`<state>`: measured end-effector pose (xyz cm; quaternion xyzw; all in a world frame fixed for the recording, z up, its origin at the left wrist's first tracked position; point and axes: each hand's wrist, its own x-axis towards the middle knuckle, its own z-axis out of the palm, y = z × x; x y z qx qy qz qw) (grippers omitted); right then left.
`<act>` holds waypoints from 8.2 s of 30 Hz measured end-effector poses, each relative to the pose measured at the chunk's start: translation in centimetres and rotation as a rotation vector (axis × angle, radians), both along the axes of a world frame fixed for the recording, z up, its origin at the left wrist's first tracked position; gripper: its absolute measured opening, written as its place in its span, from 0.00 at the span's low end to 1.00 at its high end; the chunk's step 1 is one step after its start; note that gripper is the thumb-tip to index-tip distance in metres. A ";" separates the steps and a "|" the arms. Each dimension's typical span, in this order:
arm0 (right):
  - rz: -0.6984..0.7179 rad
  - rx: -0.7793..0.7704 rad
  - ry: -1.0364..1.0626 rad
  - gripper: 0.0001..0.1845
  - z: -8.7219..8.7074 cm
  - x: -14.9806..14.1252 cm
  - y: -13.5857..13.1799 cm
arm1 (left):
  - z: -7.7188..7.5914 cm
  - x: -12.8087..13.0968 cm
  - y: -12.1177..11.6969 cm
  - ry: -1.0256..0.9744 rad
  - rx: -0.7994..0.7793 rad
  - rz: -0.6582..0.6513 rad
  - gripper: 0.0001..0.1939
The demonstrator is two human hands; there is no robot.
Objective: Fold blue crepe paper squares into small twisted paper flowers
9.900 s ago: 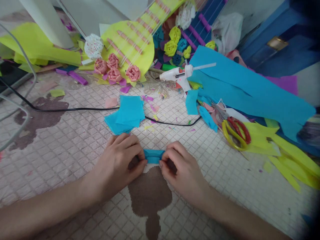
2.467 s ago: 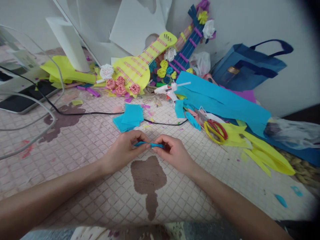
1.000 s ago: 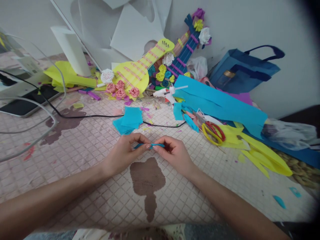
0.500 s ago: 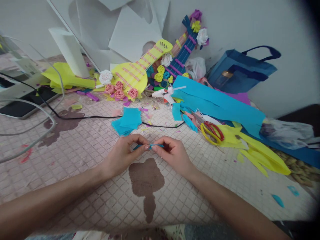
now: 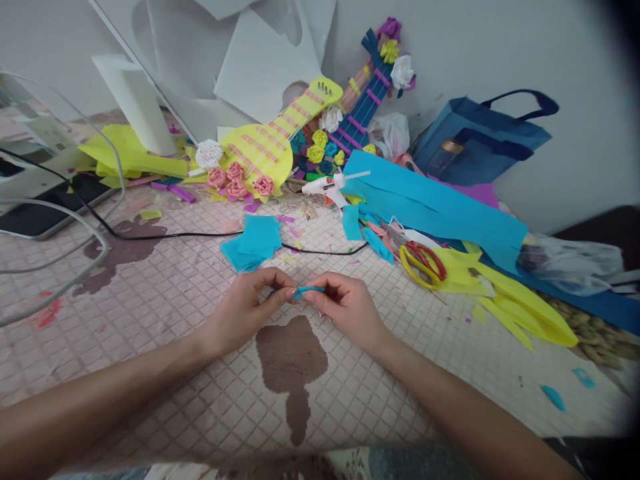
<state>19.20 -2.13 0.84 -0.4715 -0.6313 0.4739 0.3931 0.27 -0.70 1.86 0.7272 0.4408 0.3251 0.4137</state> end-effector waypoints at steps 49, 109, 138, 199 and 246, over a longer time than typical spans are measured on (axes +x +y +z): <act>-0.018 -0.001 -0.028 0.12 0.4 0.5 0.1 | 0.2 -1.1 0.5 -0.334 -0.581 -0.052 0.13; 0.027 -0.041 0.044 0.11 0.0 3.2 1.7 | 0.5 0.3 2.4 -0.097 -0.545 -0.137 0.17; -0.408 0.249 -0.879 0.13 1.5 19.7 4.5 | 0.0 9.5 5.3 -0.220 -0.307 -0.122 0.11; -0.273 0.260 -1.136 0.22 0.5 16.3 -6.3 | -2.4 13.5 2.4 0.586 0.590 -0.226 0.13; 0.085 0.622 -0.887 0.08 -0.5 -4.3 8.4 | -2.4 -7.0 6.2 0.325 0.696 0.087 0.09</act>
